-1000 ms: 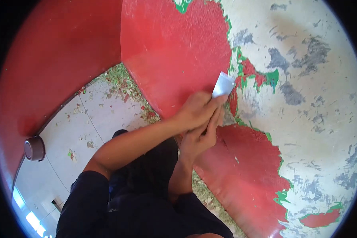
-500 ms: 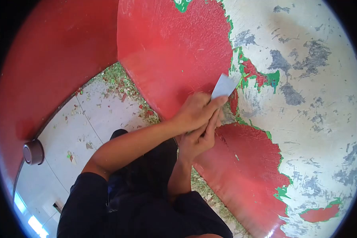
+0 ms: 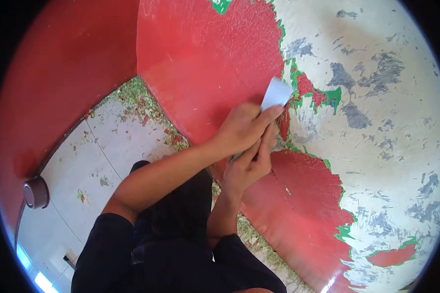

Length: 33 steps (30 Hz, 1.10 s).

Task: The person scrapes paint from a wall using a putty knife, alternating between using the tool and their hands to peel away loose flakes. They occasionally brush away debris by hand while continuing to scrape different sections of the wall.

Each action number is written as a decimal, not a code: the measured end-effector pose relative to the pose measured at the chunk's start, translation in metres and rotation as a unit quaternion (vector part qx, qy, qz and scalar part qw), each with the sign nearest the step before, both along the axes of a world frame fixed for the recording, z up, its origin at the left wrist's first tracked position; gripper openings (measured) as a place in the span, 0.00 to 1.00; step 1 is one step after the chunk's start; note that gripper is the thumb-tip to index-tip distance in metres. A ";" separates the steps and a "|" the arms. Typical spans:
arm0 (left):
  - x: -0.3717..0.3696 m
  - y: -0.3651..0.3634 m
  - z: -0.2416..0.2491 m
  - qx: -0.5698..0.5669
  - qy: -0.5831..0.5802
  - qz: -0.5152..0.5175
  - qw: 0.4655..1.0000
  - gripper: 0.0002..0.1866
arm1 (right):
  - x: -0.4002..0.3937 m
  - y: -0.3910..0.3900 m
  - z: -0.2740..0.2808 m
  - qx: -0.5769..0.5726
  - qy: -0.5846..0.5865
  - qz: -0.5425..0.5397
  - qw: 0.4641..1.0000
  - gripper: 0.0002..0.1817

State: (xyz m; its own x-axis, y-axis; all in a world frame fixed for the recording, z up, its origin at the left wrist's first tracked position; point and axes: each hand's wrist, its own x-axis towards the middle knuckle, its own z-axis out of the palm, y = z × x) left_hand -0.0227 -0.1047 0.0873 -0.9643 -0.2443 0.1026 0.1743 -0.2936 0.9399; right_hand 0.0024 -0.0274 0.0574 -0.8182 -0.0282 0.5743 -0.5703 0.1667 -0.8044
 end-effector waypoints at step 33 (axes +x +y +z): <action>-0.059 0.032 -0.010 -0.482 0.456 0.426 0.615 0.13 | -0.056 0.289 -0.061 0.099 0.406 -0.077 0.905 0.26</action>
State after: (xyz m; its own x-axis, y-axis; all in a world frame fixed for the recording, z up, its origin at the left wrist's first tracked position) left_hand -0.0819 -0.0727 0.0774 0.0367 -0.0225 0.9991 0.4623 0.8867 0.0030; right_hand -0.0537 0.2612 -0.0039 -0.1322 -0.1189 0.9841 -0.9178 0.3896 -0.0763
